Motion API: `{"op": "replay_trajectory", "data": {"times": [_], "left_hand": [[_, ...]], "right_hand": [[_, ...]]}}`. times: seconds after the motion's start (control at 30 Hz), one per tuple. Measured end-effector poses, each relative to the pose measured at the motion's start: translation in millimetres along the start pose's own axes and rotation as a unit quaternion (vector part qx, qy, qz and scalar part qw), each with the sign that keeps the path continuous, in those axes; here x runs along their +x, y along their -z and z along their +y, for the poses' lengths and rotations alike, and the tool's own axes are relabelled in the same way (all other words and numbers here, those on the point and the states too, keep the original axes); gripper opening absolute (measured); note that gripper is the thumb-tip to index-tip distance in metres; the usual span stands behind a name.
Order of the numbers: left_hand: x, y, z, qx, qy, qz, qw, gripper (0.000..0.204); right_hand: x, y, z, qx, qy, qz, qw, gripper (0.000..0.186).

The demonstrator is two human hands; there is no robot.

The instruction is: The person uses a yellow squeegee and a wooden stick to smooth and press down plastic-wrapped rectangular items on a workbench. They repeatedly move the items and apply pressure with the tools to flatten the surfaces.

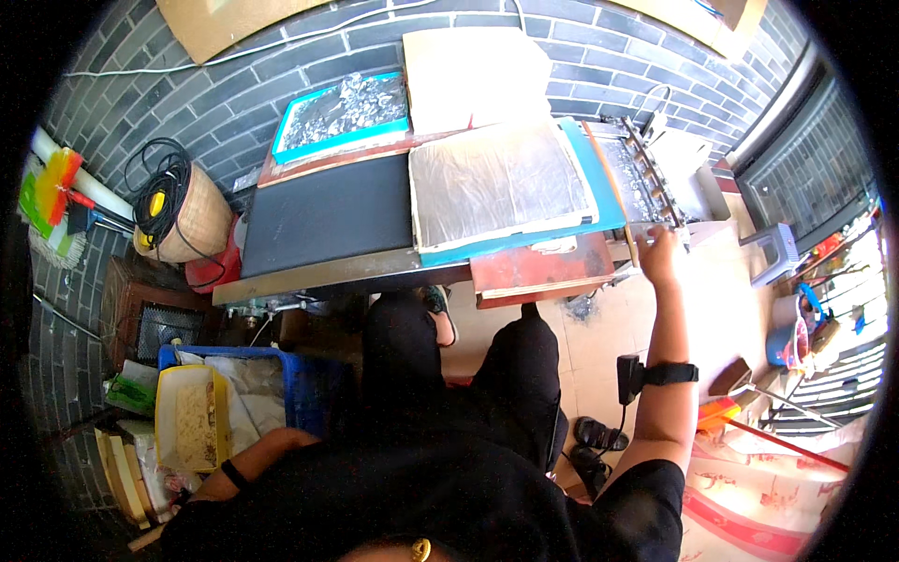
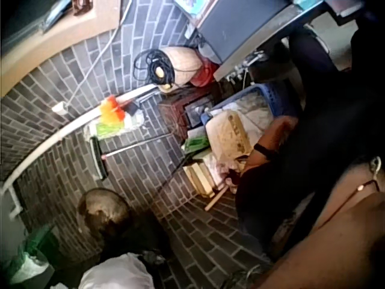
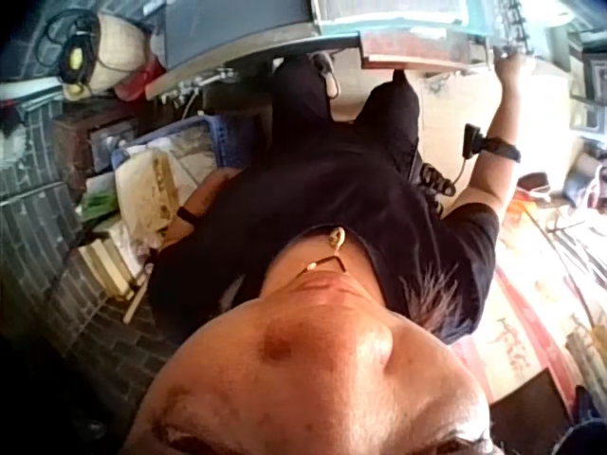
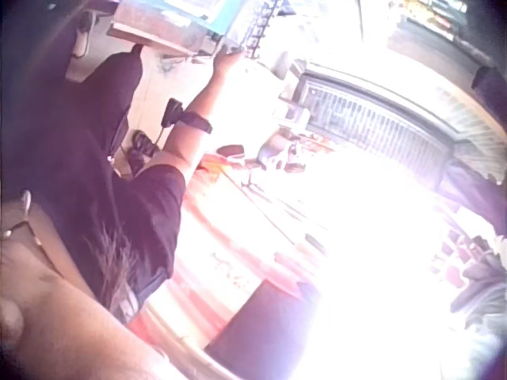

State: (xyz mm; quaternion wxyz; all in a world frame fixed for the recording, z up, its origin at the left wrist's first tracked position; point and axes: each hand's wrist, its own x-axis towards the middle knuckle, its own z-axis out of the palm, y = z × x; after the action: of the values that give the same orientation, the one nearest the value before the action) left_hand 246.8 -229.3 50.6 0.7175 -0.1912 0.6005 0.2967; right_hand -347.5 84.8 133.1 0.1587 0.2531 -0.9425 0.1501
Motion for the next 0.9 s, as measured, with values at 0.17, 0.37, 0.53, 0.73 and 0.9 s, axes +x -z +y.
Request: {"op": "replay_trajectory", "data": {"times": [0.17,0.37,0.53,0.73,0.9], "left_hand": [[8.6,7.6,32.6,-0.068,-0.044,0.080,0.993,0.027],[22.9,50.1,93.9,-0.154,-0.116,0.207,0.959,0.029],[18.9,47.5,109.7,-0.181,-0.134,0.229,0.947,0.030],[-0.6,21.9,95.1,-0.159,-0.137,0.171,0.963,0.031],[-9.9,0.7,72.9,-0.152,-0.138,0.076,0.976,0.032]], "right_hand": [[-1.3,-35.5,20.9,0.066,-0.063,-0.038,0.995,0.038],[-2.6,-23.3,-1.7,0.199,-0.117,-0.079,0.970,0.025],[4.5,-25.5,3.3,0.201,-0.024,-0.101,0.974,0.016],[-5.7,-19.0,25.3,0.370,-0.087,-0.052,0.924,0.014],[-45.4,27.2,-7.9,0.527,-0.154,-0.025,0.835,0.028]]}}
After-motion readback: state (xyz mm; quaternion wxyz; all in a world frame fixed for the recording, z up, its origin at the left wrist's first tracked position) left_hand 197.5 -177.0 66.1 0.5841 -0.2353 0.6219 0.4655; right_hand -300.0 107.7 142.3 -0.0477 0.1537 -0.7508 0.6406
